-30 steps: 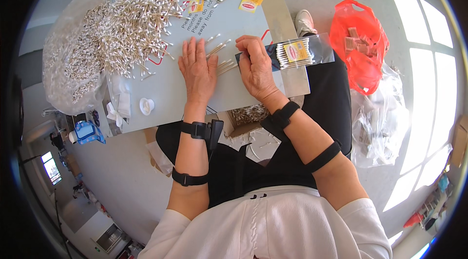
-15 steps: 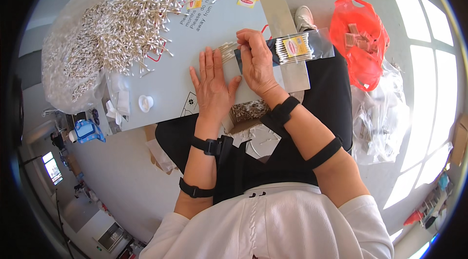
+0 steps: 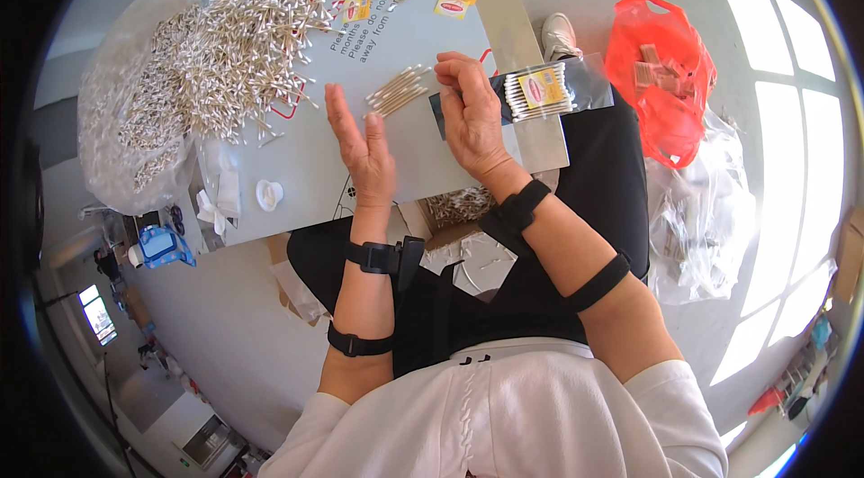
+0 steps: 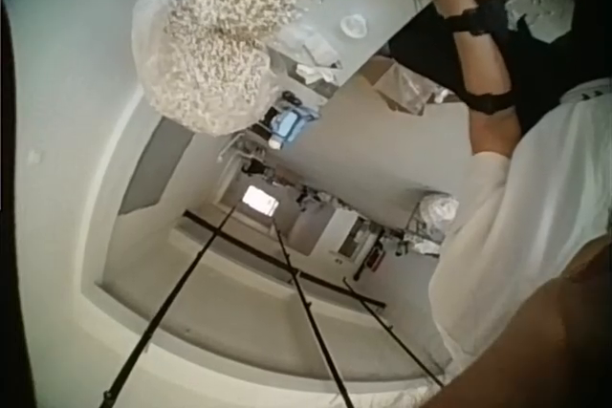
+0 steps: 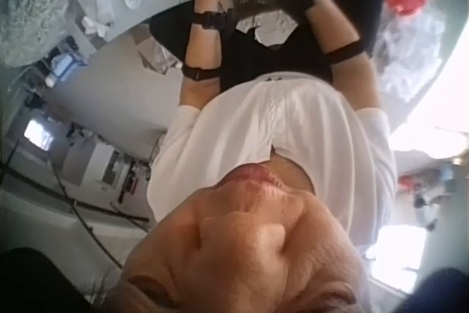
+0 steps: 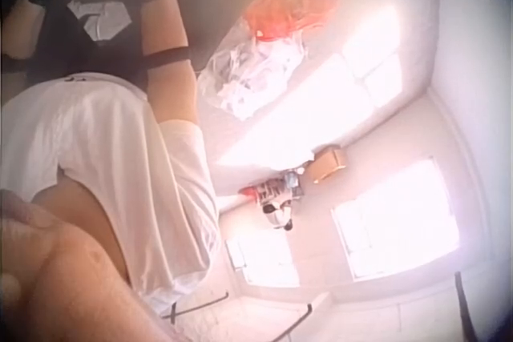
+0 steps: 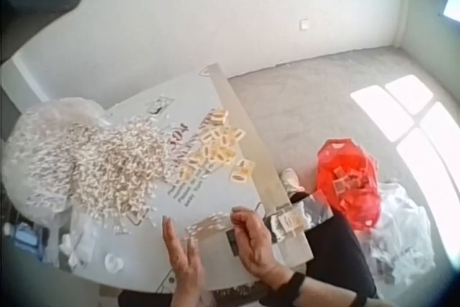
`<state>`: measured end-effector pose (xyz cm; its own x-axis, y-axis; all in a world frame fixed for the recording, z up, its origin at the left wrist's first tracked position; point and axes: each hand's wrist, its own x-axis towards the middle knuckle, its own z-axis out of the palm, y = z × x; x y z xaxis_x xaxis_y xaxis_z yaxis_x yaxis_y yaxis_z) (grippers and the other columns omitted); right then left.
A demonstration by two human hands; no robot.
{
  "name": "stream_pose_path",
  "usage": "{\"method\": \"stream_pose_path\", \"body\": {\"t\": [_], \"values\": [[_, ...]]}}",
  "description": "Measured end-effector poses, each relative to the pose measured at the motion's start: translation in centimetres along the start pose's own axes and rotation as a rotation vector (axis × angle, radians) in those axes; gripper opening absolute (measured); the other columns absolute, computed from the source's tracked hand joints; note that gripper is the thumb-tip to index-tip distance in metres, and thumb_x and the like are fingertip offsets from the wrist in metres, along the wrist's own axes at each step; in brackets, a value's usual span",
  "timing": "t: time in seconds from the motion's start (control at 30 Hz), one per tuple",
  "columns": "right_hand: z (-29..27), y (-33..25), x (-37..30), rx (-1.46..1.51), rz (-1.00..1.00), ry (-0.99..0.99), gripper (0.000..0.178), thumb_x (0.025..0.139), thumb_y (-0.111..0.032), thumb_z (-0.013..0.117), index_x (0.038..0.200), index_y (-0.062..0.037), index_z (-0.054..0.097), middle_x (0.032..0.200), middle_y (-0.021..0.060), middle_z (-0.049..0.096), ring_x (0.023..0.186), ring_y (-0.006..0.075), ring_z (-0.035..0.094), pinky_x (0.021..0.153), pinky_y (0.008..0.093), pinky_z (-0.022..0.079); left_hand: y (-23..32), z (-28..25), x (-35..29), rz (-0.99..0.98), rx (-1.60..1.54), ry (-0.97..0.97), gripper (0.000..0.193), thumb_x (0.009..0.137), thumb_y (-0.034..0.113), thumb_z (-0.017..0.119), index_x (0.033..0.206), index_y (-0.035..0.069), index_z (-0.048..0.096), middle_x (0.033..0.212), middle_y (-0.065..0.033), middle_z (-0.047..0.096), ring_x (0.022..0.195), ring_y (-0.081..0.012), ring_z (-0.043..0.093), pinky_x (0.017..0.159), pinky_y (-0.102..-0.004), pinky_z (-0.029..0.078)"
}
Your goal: Organizing bulk cotton swabs into rows and placing them into small plastic packages.
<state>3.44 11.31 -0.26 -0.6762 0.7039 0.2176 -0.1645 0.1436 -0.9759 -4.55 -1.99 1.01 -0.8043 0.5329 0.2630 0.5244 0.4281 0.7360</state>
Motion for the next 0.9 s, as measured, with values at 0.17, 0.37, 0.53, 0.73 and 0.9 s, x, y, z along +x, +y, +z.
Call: {"method": "stream_pose_path", "body": {"t": [0.17,0.37,0.53,0.73,0.9], "values": [[0.2,-0.1,1.8,0.13,0.128,-0.002,0.027,0.101,-0.007,0.046,0.126,0.0015,0.055,0.133,0.0116,0.054,0.118,0.0172,0.055,0.105,0.0295,0.042,-0.5,0.3,0.7,-0.193,-0.451,0.247,0.063,0.106,0.037,0.04,0.153,0.001,0.021,0.158,-0.0208,0.024,0.147,-0.0301,0.024,0.119,-0.0429,0.02],[2.3,0.6,3.6,0.048,0.068,-0.029,0.034,0.104,-0.018,0.048,0.13,0.0022,0.055,0.133,0.0124,0.056,0.123,0.0175,0.053,0.106,0.03,0.041,1.2,2.7,2.0,-0.258,-0.603,0.328,0.059,0.106,0.036,0.04,0.148,-0.005,0.03,0.151,-0.0215,0.035,0.142,-0.0286,0.033,0.117,-0.0423,0.026],[2.4,0.3,0.9,0.17,0.105,0.026,0.036,0.105,-0.02,0.047,0.129,0.0046,0.056,0.138,0.0139,0.053,0.127,0.0195,0.051,0.109,0.0309,0.04,1.7,3.2,1.1,-0.164,-0.737,0.232,0.059,0.106,0.039,0.038,0.147,-0.004,0.033,0.15,-0.0213,0.037,0.141,-0.0289,0.035,0.118,-0.0416,0.026],[1.6,-0.5,0.1,0.334,0.155,0.107,0.038,0.106,-0.022,0.045,0.131,0.0051,0.054,0.134,0.0135,0.055,0.126,0.0201,0.052,0.11,0.0336,0.041,1.8,2.3,0.1,-0.231,-0.78,0.228,0.057,0.106,0.036,0.04,0.147,-0.003,0.033,0.151,-0.0188,0.036,0.142,-0.0285,0.033,0.118,-0.0429,0.024],[1.3,-0.9,-0.5,0.301,0.192,0.14,0.037,0.106,-0.022,0.045,0.13,0.0054,0.054,0.128,0.0128,0.06,0.119,0.0198,0.057,0.105,0.0322,0.045,2.1,1.9,-0.2,-0.135,-0.338,0.107,0.062,0.103,0.038,0.046,0.151,0.002,0.029,0.155,-0.0182,0.032,0.145,-0.0309,0.029,0.119,-0.0477,0.02]]}}
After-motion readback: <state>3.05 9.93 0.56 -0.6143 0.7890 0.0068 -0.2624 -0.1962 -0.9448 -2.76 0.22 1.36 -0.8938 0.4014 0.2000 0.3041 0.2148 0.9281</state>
